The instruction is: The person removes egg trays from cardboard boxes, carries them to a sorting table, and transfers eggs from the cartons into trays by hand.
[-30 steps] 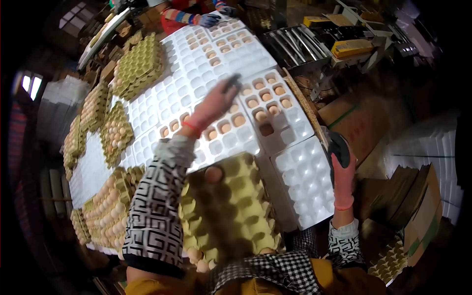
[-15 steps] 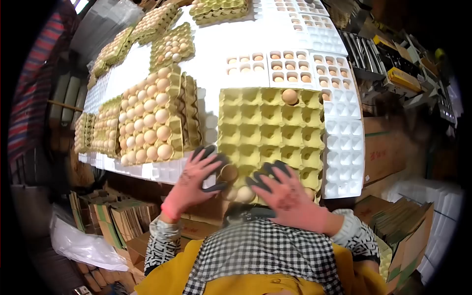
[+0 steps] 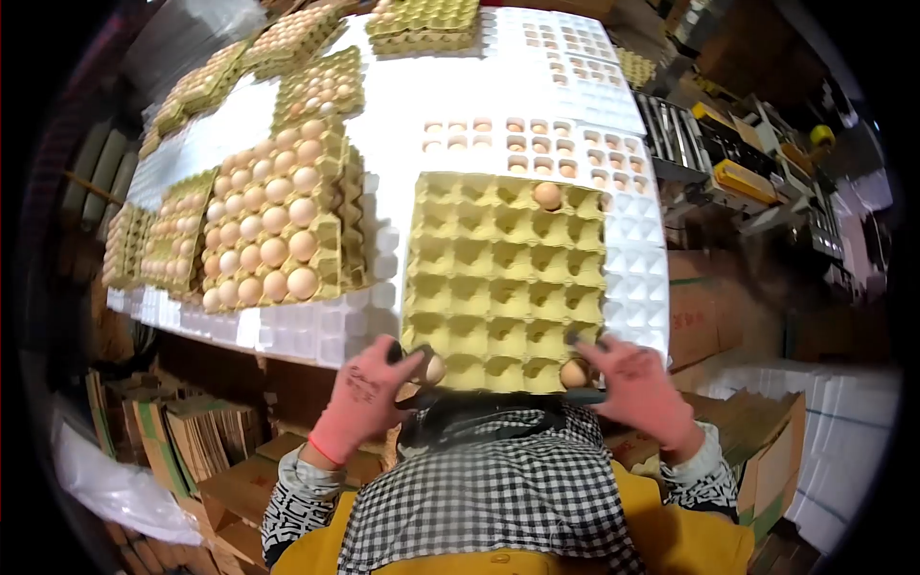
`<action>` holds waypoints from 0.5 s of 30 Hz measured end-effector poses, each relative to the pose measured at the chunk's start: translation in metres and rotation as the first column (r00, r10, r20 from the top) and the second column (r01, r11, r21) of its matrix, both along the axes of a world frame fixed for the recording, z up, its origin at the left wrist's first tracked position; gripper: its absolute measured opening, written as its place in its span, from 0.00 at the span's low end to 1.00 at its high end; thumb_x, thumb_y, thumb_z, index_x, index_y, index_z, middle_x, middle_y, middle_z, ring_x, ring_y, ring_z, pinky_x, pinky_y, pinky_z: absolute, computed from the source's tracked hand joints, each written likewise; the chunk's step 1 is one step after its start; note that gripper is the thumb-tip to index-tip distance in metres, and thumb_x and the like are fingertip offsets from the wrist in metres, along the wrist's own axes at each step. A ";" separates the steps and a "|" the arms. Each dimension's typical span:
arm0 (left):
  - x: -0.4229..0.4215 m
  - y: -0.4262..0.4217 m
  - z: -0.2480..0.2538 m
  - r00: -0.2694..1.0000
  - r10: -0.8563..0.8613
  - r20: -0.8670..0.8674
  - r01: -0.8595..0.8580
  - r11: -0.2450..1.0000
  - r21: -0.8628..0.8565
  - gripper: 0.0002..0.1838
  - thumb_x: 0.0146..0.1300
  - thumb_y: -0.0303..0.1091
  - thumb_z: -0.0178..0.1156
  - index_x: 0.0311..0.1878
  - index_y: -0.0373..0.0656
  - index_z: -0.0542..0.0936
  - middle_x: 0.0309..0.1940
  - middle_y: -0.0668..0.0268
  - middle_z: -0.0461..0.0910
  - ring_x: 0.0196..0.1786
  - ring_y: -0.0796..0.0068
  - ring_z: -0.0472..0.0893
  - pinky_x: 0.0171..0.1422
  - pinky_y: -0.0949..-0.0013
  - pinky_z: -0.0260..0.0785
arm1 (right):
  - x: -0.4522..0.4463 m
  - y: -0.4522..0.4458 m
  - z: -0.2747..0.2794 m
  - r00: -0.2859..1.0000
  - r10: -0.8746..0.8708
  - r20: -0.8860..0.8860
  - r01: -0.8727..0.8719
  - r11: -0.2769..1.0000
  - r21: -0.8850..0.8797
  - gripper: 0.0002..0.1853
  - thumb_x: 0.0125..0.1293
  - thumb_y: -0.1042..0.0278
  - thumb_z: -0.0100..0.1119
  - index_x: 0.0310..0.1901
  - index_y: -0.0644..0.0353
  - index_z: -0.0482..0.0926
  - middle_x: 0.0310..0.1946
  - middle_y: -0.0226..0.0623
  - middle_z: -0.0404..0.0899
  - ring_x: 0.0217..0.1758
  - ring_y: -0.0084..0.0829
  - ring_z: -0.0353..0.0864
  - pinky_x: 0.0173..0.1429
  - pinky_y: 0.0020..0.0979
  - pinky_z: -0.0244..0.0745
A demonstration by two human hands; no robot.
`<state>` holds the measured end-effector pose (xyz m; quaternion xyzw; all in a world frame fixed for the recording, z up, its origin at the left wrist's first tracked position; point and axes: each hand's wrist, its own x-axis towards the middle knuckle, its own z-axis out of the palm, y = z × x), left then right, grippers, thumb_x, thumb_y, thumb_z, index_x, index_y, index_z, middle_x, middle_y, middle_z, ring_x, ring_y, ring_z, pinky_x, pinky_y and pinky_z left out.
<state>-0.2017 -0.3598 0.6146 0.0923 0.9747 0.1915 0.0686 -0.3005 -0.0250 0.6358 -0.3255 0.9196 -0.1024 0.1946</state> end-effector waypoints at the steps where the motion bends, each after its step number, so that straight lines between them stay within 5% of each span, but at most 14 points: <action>1: -0.003 0.002 -0.008 1.000 -0.007 -0.007 0.007 1.000 -0.003 0.33 0.41 0.39 0.77 0.56 0.50 0.78 0.42 0.57 0.72 0.42 0.54 0.79 0.43 0.56 0.73 | 0.001 -0.001 -0.014 0.999 0.042 -0.013 -0.041 0.999 0.029 0.36 0.49 0.47 0.73 0.59 0.52 0.74 0.45 0.40 0.75 0.43 0.40 0.81 0.46 0.39 0.74; 4: -0.009 0.001 -0.014 0.999 -0.020 -0.036 0.020 1.000 0.004 0.28 0.42 0.40 0.76 0.50 0.52 0.82 0.37 0.61 0.73 0.38 0.58 0.79 0.38 0.60 0.73 | 0.000 0.018 -0.029 0.986 0.123 -0.110 -0.123 0.992 0.007 0.33 0.51 0.47 0.72 0.57 0.52 0.75 0.48 0.38 0.73 0.44 0.41 0.80 0.45 0.40 0.74; 6: -0.010 0.000 -0.006 0.997 0.064 0.050 -0.072 0.983 0.169 0.27 0.42 0.38 0.76 0.50 0.50 0.83 0.39 0.60 0.75 0.40 0.57 0.80 0.43 0.63 0.74 | -0.006 0.034 -0.023 0.987 -0.045 0.154 0.097 0.932 -0.350 0.28 0.51 0.60 0.75 0.55 0.56 0.78 0.46 0.37 0.78 0.45 0.37 0.82 0.49 0.37 0.76; 8: -0.022 -0.012 0.001 0.986 0.089 0.140 -0.142 0.892 0.429 0.29 0.42 0.33 0.74 0.53 0.44 0.83 0.40 0.60 0.79 0.42 0.60 0.81 0.49 0.66 0.74 | -0.013 0.062 -0.019 0.872 -0.061 0.485 0.405 0.647 -0.647 0.26 0.52 0.67 0.75 0.54 0.60 0.79 0.46 0.38 0.81 0.46 0.34 0.82 0.51 0.35 0.77; 9: -0.029 -0.018 0.000 0.966 0.129 0.225 -0.247 0.719 0.649 0.28 0.44 0.30 0.74 0.54 0.38 0.82 0.42 0.58 0.82 0.46 0.66 0.82 0.54 0.68 0.73 | -0.005 0.074 -0.044 0.673 -0.177 0.718 0.737 0.249 -0.628 0.24 0.54 0.74 0.73 0.54 0.66 0.79 0.45 0.37 0.83 0.44 0.30 0.82 0.51 0.30 0.79; 10: -0.040 -0.005 0.017 0.860 0.229 0.456 -0.510 0.431 0.745 0.28 0.47 0.29 0.74 0.54 0.35 0.81 0.43 0.58 0.83 0.49 0.70 0.81 0.55 0.69 0.73 | -0.016 0.087 -0.038 0.538 -0.152 0.829 0.843 0.084 -0.532 0.22 0.58 0.74 0.70 0.54 0.67 0.79 0.43 0.35 0.84 0.39 0.26 0.82 0.45 0.26 0.79; 12: -0.089 0.023 0.037 0.882 0.153 0.446 -0.458 0.501 0.734 0.28 0.50 0.31 0.74 0.56 0.37 0.80 0.46 0.59 0.83 0.51 0.71 0.81 0.57 0.70 0.73 | -0.052 0.106 -0.060 0.512 -0.194 0.836 0.826 -0.155 -0.542 0.18 0.60 0.76 0.67 0.53 0.66 0.80 0.39 0.33 0.84 0.35 0.22 0.81 0.39 0.23 0.77; 15: -0.191 0.115 0.037 0.988 -0.157 0.004 0.118 0.758 0.642 0.29 0.50 0.34 0.72 0.58 0.40 0.79 0.51 0.57 0.83 0.52 0.68 0.83 0.57 0.67 0.74 | -0.139 0.139 -0.140 0.499 -0.541 0.677 0.761 -0.101 -0.641 0.17 0.60 0.75 0.67 0.52 0.65 0.79 0.37 0.33 0.84 0.33 0.19 0.80 0.35 0.23 0.74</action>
